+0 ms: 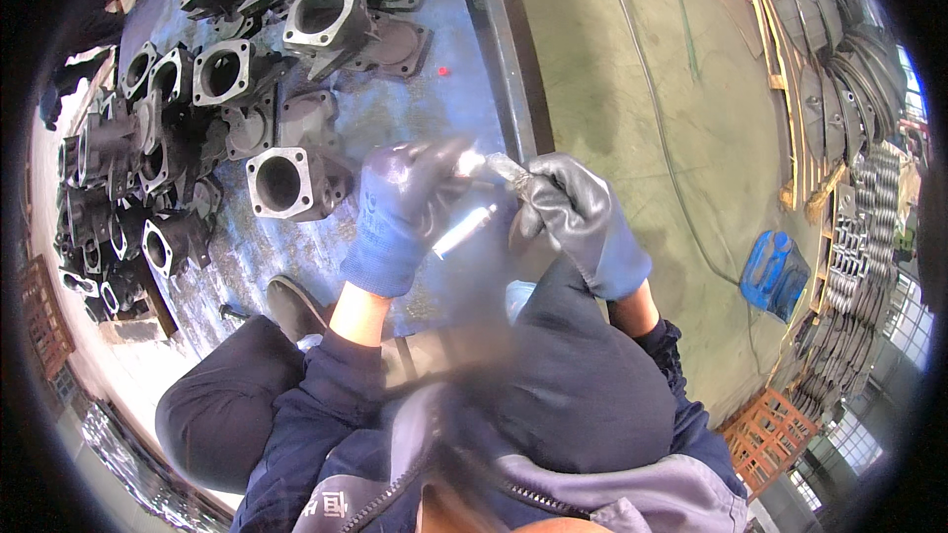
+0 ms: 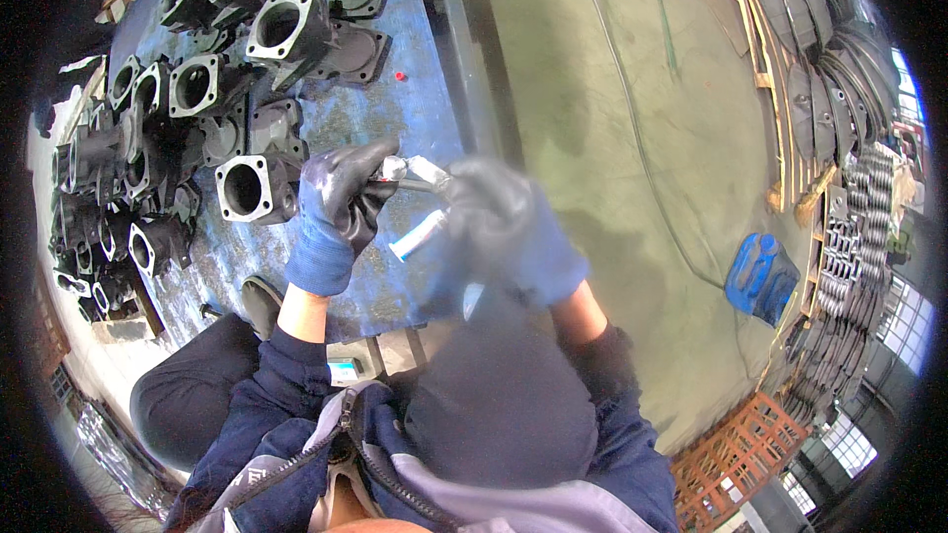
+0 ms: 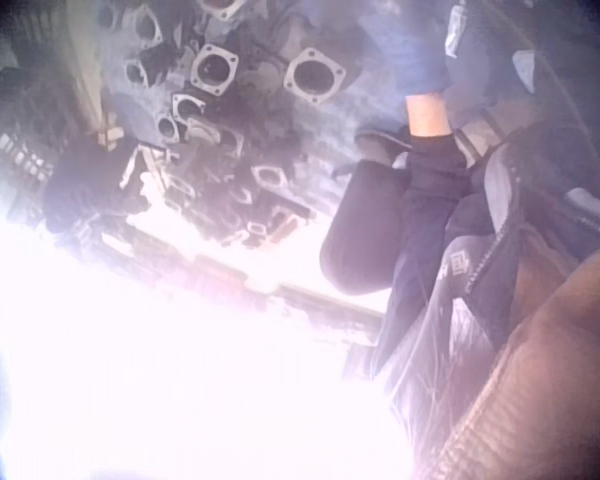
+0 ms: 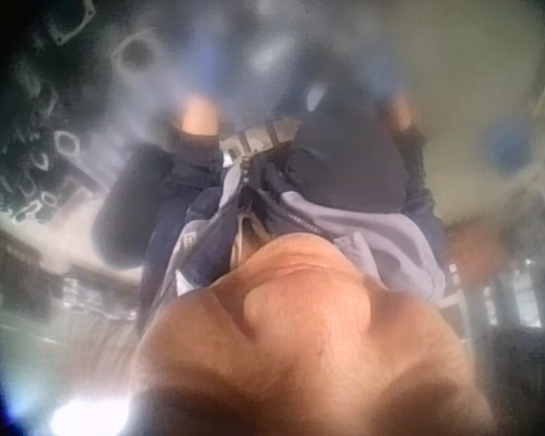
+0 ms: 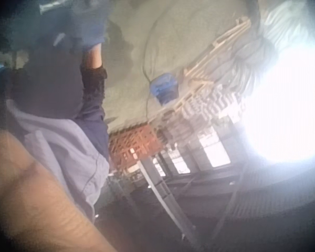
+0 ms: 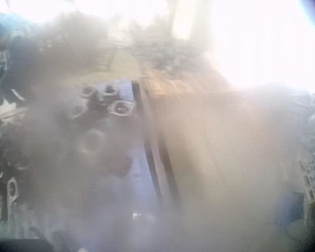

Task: The person cleans and inspects metal parts on a blue workbench. They use a hammer to tap the parts and apply a substance from a tube to the parts.

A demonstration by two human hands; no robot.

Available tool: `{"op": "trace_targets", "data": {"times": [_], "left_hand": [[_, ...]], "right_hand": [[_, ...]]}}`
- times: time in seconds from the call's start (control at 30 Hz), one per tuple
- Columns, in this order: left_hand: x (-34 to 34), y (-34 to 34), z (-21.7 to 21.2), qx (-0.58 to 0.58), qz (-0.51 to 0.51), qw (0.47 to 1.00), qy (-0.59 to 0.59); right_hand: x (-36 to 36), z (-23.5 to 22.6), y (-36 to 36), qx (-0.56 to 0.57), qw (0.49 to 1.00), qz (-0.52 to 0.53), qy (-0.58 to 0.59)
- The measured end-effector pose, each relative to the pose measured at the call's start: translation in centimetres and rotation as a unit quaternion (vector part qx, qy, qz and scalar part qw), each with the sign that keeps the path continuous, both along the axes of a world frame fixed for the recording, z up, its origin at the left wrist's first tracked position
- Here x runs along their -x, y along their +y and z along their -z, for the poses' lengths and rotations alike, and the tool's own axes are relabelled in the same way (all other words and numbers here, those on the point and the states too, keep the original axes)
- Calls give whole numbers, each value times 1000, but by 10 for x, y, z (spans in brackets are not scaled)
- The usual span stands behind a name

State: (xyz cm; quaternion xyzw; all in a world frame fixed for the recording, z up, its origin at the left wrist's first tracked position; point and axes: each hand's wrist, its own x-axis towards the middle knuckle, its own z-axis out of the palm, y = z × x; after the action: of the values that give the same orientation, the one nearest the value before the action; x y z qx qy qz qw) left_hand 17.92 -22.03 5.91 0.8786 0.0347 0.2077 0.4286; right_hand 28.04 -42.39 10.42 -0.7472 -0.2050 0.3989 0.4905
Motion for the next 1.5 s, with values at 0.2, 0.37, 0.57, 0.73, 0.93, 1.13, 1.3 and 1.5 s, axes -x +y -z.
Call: {"op": "trace_targets", "data": {"times": [0.2,0.37,0.57,0.73,0.93,1.13,1.3,1.5], "left_hand": [[11,3,35,-33,-11,996,79],[21,6,64,-14,-63,992,112],[25,5,72,-25,-47,992,115],[26,4,72,4,-48,991,122],[24,4,74,5,-51,992,114],[25,3,64,23,-53,991,122],[23,2,65,27,-56,991,115],[26,5,74,52,-66,992,99]], "right_hand": [[-10,56,-31,-135,962,112,211],[-40,135,-44,78,983,123,-113],[-46,183,-55,96,971,56,-212],[-41,195,-56,81,944,32,-317],[-33,216,-60,299,781,-89,-541],[-24,236,-68,279,733,-77,-616],[-19,208,-60,367,749,-134,-535],[-19,154,-45,366,790,-166,-463]]}}
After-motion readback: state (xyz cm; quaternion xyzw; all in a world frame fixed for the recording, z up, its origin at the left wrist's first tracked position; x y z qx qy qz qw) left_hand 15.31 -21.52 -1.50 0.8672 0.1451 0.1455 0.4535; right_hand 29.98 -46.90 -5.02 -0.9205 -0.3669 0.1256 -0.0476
